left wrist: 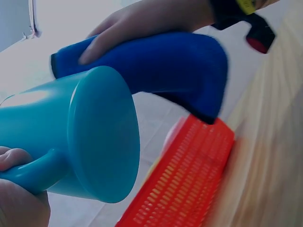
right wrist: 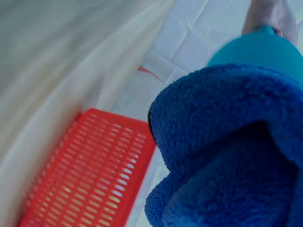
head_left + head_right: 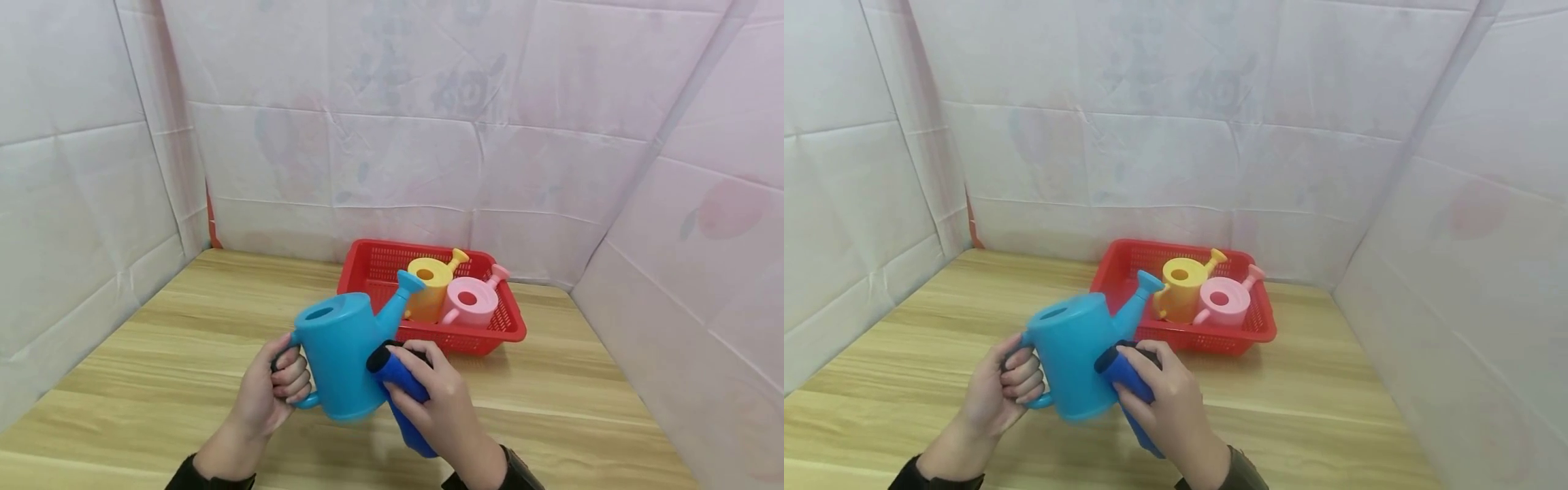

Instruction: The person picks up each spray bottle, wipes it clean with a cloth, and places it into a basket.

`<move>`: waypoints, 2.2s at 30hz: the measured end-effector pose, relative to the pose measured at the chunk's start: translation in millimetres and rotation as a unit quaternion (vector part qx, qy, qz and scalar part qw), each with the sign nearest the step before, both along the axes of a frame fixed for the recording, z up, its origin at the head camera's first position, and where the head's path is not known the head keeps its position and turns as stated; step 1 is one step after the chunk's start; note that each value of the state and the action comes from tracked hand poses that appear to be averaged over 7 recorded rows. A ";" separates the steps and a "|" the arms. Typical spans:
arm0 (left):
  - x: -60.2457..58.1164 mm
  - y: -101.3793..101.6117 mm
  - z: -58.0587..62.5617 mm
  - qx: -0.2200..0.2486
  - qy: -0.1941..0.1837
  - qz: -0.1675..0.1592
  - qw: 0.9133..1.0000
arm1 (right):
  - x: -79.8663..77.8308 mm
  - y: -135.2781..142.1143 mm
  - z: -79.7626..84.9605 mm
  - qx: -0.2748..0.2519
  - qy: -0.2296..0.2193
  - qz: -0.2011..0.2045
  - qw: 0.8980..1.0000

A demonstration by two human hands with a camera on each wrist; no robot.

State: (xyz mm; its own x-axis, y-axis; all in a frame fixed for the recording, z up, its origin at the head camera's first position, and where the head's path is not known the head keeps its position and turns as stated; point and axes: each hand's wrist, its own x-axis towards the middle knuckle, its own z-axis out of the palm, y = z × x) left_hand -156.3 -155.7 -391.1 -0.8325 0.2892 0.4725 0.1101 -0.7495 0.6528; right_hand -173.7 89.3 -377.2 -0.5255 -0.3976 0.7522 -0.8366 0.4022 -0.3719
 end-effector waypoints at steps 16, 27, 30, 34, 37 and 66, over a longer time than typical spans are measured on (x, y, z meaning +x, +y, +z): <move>0.8 -11.4 1.2 0.015 0.047 -0.020 0.999 | 7.8 -0.5 -13.4 -0.001 -0.019 0.014 1.000; 5.1 0.3 -7.8 -0.009 0.050 -0.065 0.997 | 2.6 -2.5 18.7 -0.047 -0.025 0.004 0.999; 5.9 3.4 -10.0 -0.012 0.057 -0.066 0.996 | 2.7 -3.1 27.1 -0.057 -0.033 0.001 0.998; 5.9 4.6 -9.6 -0.016 0.068 -0.054 0.996 | 4.5 -2.5 29.8 -0.062 -0.040 -0.002 0.997; 5.7 3.4 -7.1 -0.019 0.074 -0.049 0.996 | 6.1 -1.4 26.1 -0.061 -0.041 -0.004 0.997; 4.7 -0.9 -8.8 0.000 0.087 -0.056 0.995 | 4.7 -4.3 11.9 -0.038 -0.026 -0.007 0.999</move>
State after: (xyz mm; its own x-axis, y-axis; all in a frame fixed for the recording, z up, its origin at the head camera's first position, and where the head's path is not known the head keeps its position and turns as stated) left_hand -151.6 -156.7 -399.8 -0.7011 0.3760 0.6058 0.1362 -0.7634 0.6314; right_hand -169.0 85.0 -365.2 -0.5705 -0.3331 0.7507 -0.8094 0.3834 -0.4449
